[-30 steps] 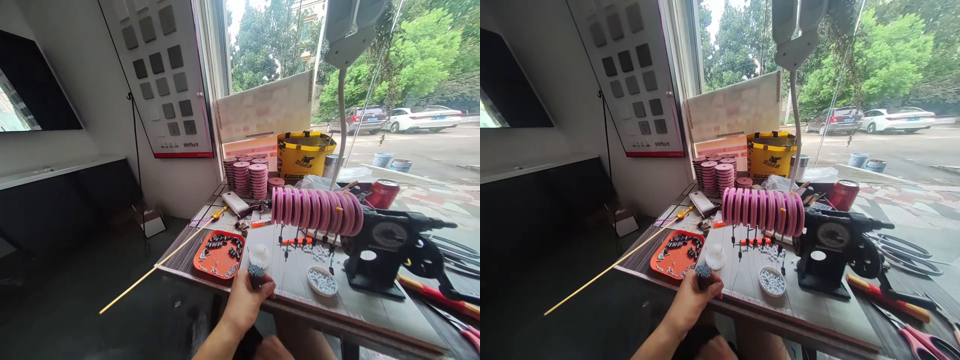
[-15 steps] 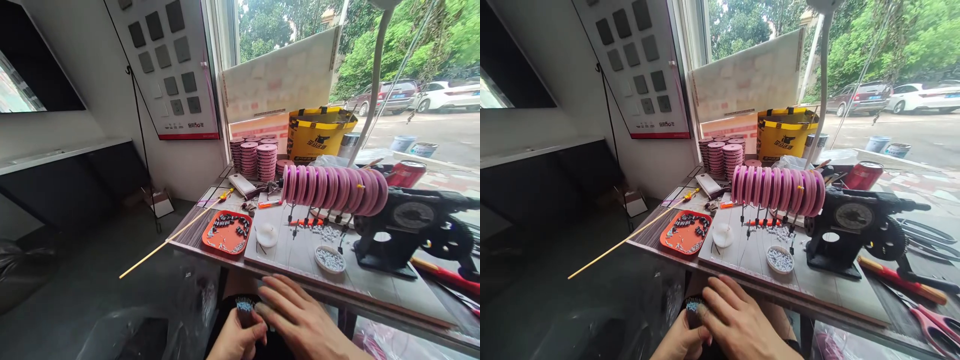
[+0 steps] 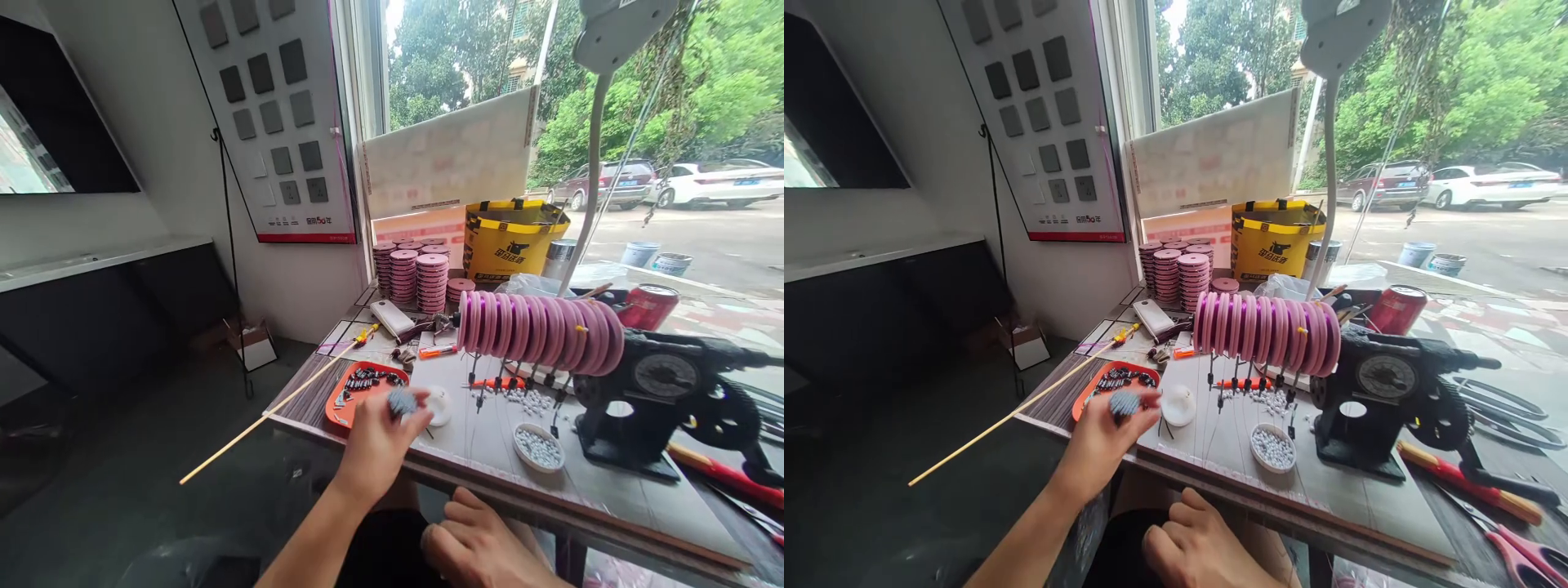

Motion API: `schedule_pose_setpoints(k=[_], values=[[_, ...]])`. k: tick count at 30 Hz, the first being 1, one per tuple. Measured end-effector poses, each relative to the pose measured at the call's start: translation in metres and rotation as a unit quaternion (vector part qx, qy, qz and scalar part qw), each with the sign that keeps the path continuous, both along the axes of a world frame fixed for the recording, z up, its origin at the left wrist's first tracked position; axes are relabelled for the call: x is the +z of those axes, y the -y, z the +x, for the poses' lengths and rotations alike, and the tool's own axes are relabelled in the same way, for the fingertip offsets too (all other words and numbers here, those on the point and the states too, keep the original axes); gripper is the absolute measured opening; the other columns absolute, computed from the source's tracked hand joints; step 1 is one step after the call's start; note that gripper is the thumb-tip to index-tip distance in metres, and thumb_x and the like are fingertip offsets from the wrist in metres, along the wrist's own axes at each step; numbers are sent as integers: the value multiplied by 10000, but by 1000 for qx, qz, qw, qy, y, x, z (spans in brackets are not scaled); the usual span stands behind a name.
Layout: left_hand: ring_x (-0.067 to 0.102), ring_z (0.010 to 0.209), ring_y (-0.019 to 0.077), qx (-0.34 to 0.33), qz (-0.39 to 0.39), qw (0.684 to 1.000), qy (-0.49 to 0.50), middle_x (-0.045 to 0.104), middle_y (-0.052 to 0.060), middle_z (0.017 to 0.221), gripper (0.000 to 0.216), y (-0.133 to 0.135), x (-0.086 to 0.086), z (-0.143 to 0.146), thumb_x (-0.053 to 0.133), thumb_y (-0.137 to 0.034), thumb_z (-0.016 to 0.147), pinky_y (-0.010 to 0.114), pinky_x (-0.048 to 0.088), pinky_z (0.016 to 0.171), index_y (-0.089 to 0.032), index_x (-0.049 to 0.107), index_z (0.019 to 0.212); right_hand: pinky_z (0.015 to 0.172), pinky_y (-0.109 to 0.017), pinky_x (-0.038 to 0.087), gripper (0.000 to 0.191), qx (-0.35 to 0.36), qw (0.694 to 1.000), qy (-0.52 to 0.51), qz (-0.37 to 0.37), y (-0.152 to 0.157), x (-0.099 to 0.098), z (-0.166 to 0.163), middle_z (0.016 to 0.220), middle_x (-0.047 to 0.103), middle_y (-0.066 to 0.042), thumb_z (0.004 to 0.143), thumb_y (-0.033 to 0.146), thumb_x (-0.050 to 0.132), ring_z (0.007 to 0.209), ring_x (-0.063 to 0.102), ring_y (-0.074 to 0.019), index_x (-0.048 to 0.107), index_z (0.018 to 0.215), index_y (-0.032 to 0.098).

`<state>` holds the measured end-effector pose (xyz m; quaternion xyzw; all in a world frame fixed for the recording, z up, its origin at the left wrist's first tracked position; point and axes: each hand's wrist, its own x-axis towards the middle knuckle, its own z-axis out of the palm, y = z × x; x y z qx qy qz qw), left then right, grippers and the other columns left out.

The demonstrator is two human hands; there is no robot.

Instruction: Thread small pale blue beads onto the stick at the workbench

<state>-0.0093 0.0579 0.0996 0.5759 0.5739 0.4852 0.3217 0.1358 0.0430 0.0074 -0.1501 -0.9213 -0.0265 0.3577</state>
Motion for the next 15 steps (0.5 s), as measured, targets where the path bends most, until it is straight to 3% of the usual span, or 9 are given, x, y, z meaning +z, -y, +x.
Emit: schedule_pose_setpoints(k=[3, 6, 9, 11, 15], values=[[584, 668, 209, -11, 42, 999, -24, 681, 30, 654, 83, -40, 27, 29, 691, -252, 646, 297, 407, 643, -177, 698, 682, 508, -224, 301, 341, 3, 997, -18, -70, 2, -6, -4, 460, 419, 71, 955, 139, 252, 405, 335, -88, 393, 650, 198], [512, 524, 163, -31, 42, 998, -19, 569, -16, 491, 182, -59, 16, 45, 673, -257, 658, 274, 365, 538, -182, 605, 507, 511, -198, 352, 263, -9, 986, -41, -158, 4, -18, -6, 531, 522, 49, 920, 158, 304, 447, 441, -89, 427, 692, 202], [450, 458, 136, -32, 27, 999, -8, 483, -43, 429, 264, -57, -2, 44, 649, -254, 673, 266, 336, 502, -186, 536, 443, 484, -159, 380, 249, -37, 974, -57, -214, 7, -25, -7, 596, 563, 21, 925, 196, 324, 517, 524, -92, 454, 712, 197], [459, 483, 139, -35, 24, 999, 1, 494, -39, 449, 256, -48, -5, 39, 653, -270, 674, 266, 345, 524, -184, 545, 458, 462, -142, 381, 256, -25, 960, -72, -271, 8, -19, -6, 583, 548, 31, 932, 250, 352, 502, 517, -86, 457, 704, 198], [510, 596, 154, -24, 14, 999, 46, 589, -15, 615, 164, -21, -2, 18, 660, -327, 683, 258, 382, 580, -179, 650, 752, 497, -162, 414, 246, -17, 912, -172, -373, 6, 10, 4, 624, 551, 27, 934, 350, 386, 525, 517, -103, 515, 781, 206]])
